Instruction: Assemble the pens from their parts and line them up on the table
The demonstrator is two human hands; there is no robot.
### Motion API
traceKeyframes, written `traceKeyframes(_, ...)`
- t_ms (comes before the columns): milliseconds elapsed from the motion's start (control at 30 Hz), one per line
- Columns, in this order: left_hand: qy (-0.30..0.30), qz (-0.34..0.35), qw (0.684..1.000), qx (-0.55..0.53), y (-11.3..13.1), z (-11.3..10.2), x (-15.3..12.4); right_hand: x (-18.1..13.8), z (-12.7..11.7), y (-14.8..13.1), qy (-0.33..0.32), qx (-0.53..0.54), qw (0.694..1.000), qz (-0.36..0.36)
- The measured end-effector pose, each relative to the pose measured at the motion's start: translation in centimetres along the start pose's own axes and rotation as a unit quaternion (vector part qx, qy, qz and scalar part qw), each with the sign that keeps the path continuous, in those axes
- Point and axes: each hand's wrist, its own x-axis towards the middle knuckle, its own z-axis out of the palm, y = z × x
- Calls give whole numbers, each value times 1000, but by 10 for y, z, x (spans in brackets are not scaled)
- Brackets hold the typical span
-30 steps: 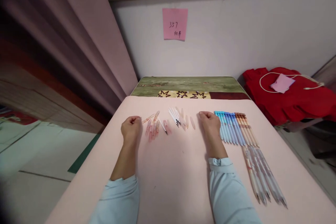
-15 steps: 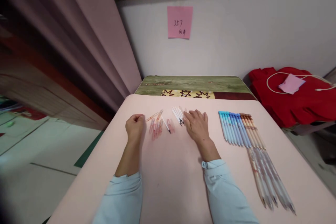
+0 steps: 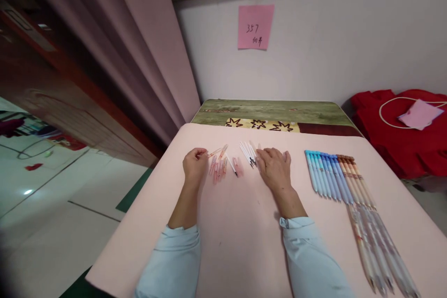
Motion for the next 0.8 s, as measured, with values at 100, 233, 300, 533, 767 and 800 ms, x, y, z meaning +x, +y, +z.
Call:
traceKeyframes(100, 3, 56, 998, 16, 12, 1, -7, 1, -2, -1, 6, 7, 1000, -1)
traceKeyframes(233, -30, 172, 984, 40, 28, 8, -21, 1, -4, -3, 7, 8, 1000, 0)
traceKeyframes(300, -53, 209, 974, 67, 35, 14, -29, 1, -2, -3, -2, 4, 1000, -5)
traceKeyframes(533, -64, 229, 947, 218, 52, 24, -48, 3, -1, -9, 3, -11, 1000, -5)
traceKeyframes(767, -69, 238, 941, 232, 54, 30, -51, 6, -9, -12, 41, 1, 997, 70)
traceKeyframes(800, -71, 236, 942, 228, 54, 30, -51, 6, -9, -11, 46, 0, 996, 78)
